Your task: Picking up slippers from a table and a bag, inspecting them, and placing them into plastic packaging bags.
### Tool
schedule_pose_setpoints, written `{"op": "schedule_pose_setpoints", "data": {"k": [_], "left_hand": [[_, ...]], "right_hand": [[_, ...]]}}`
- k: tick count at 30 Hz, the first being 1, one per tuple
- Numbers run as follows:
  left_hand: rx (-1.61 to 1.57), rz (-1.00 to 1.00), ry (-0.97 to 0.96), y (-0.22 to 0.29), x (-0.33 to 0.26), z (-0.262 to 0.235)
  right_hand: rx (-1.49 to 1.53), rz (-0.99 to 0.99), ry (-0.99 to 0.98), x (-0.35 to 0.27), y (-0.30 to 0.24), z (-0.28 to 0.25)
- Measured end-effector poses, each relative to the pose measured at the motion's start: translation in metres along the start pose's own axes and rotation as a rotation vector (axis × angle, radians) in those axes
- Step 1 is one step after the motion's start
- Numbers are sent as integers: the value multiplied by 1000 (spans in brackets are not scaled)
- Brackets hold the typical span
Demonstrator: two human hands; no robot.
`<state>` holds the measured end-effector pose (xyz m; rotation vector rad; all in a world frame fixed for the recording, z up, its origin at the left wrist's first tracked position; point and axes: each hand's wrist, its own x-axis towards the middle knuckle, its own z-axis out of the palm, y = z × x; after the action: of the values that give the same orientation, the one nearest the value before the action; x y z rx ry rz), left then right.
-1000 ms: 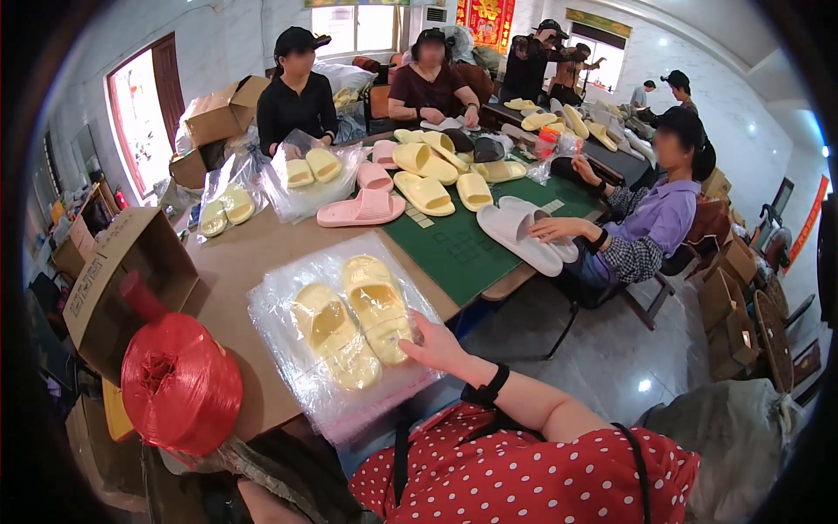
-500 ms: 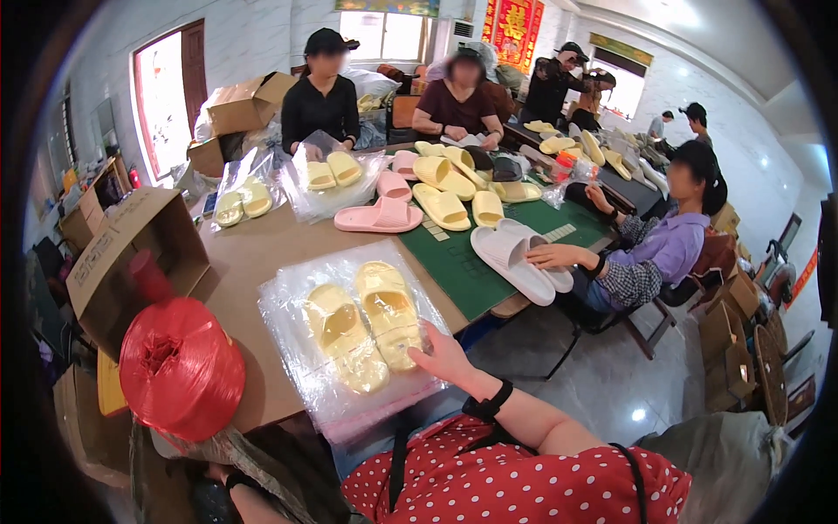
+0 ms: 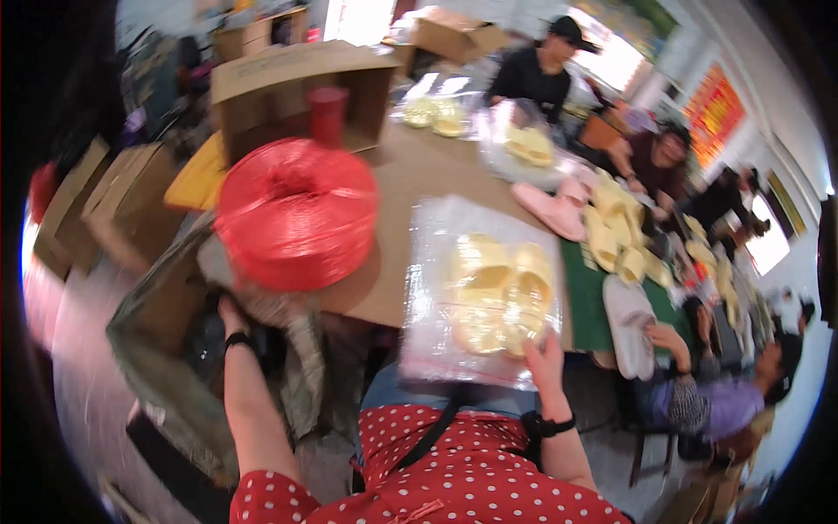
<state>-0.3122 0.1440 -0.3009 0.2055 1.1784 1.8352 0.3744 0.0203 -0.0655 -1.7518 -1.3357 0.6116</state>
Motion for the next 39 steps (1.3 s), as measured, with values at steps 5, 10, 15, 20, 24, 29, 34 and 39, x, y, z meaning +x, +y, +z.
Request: {"op": "schedule_pose_setpoints", "data": {"k": [5,10,15,20,24,29,34,39], "left_hand": [[-121,385,-77,165,-39,81],[-283,237,67,158,-58,82],[-98,235,55,25,-55,0],[292,236,454,-98,-76,-62],[890,-482,-274,-136,-164,-49],[856,-740,-353,-145,-185,-49],[882,-740,-328,-141,-181,19],[911,-709,-343,-112,-169,-18]], "right_hand": [[224,30,3,-5,-12,-8],[160,36,-4,2,-6,-6],[119,34,-42,3,-14,-2],[116,16,-18,-3,-15,0],[102,23,16,-4,-7,-9],[102,54,-6,-1,-5,-7],[97,36,23,1,-4,-6],[108,52,-6,0,-5,-6]]}}
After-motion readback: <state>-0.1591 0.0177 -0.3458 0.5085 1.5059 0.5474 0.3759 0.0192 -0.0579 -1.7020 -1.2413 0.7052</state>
